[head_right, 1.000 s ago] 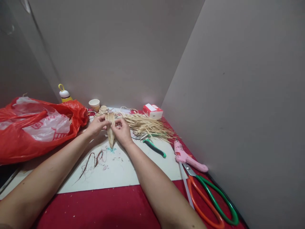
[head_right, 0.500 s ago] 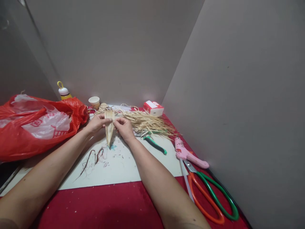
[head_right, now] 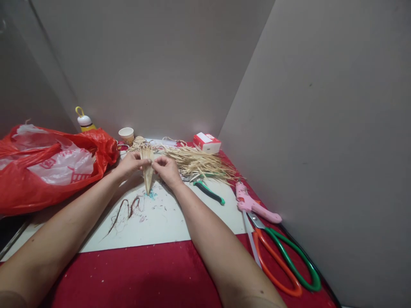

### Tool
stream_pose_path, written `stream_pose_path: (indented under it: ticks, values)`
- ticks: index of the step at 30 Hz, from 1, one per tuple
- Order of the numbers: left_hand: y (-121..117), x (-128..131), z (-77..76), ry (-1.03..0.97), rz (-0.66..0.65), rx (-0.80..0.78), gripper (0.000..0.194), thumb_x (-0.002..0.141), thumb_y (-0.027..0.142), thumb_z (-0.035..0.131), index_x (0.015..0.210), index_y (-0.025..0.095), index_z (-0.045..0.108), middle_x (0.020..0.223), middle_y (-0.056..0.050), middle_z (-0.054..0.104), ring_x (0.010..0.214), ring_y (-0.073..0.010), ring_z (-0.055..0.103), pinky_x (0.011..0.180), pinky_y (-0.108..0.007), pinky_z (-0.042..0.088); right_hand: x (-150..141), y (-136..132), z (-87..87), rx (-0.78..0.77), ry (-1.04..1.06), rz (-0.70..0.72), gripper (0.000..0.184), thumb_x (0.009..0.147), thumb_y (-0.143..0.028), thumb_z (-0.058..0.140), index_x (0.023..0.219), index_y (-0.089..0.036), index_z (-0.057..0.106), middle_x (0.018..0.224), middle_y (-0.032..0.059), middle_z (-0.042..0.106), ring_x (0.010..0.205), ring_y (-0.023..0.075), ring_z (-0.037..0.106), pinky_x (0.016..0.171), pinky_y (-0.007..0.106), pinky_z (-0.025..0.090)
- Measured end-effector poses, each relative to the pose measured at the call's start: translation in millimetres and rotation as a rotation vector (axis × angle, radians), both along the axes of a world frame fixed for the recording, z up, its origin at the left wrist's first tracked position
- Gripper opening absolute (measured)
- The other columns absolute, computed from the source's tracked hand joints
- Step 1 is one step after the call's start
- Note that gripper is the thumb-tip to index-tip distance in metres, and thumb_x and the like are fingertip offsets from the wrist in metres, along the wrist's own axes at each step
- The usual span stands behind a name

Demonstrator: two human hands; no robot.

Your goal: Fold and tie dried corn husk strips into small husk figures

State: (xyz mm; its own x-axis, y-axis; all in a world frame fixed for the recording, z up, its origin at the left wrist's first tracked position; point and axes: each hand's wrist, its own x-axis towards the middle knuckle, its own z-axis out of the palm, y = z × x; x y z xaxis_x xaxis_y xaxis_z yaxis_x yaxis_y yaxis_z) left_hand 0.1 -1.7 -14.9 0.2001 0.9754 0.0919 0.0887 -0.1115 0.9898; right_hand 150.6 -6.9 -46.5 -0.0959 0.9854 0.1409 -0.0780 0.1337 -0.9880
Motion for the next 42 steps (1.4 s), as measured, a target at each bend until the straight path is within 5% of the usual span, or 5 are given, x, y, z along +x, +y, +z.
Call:
stream_pose_path:
  ticks: [42]
  values:
    - [1.7, -1.1, -2.3, 0.061, -0.005, 0.024, 0.017, 0.059, 0.024, 0.073, 0.066, 0.011, 0.067, 0.062, -0.002, 0.063, 0.053, -0.0100, 0.051, 0.053, -0.022, 0.037, 4.5, 3.9, 2.4, 0.041, 0.003, -0.025, 0.019, 0.062, -0.034, 0.067, 0.062, -0.019, 0.054, 0.046, -0.0043, 0.055, 0.038, 0.0088, 0.046, 0.038, 0.021, 0.038]
